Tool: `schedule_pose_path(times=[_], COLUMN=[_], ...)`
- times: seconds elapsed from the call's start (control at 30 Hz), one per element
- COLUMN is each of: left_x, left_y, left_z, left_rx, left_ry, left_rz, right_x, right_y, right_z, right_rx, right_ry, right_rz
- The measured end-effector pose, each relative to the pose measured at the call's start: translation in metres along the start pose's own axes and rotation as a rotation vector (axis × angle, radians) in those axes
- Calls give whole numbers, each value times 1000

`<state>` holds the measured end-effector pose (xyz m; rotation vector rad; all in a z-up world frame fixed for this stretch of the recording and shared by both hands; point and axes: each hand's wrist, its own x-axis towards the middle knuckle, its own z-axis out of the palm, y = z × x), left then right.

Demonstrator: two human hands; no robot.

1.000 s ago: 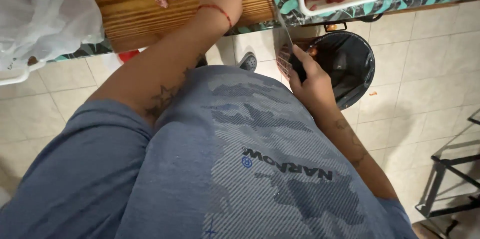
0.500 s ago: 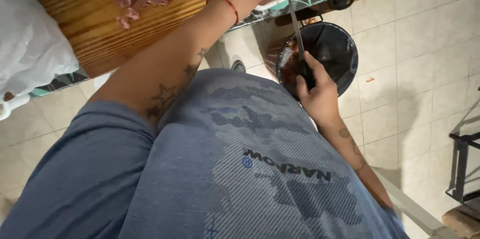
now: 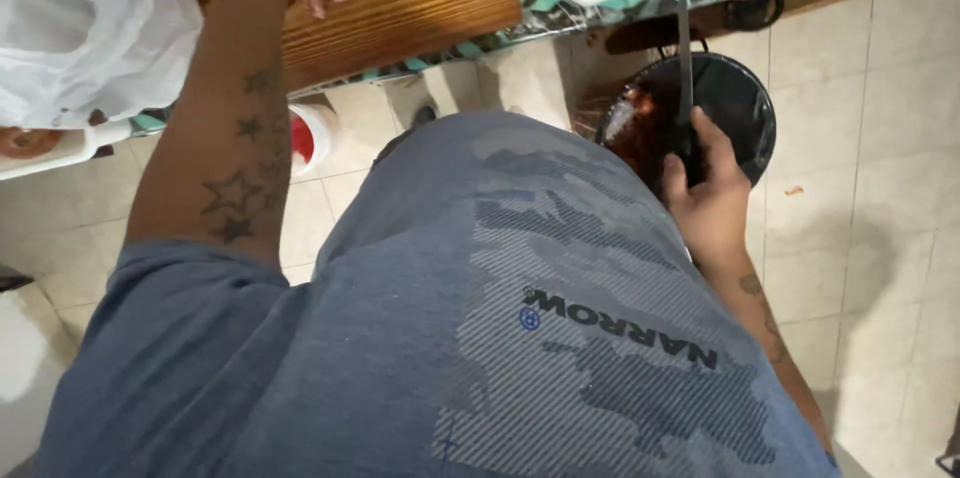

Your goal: Cutting a raw steak into smaller pieces on a wooden cutting board.

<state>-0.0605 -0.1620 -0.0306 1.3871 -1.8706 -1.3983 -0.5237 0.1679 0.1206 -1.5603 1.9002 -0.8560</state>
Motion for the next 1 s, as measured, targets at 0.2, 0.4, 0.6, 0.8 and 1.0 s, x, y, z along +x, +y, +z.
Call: schedule_pose_path(times=[0.2, 0.4, 0.6, 0.8, 1.0], left_x=[-64, -62, -87, -66, -38], left_y=[0, -15, -22, -30, 121], left_z=[-7, 31, -2, 25, 107], left_rx=[-195, 714, 753, -263, -893], left_ry=[-36, 268, 188, 211, -222], left_rz=[-123, -28, -18, -186, -169], right_x=[12, 21, 10, -28, -74], right_y=[-40, -83, -110, -113, -99], right_z=[23, 58, 90, 95, 76], right_rx=[-89, -86, -89, 25, 39], right_ry=[-34, -79, -17, 57, 319], right_rz=[-44, -45, 38, 336, 447])
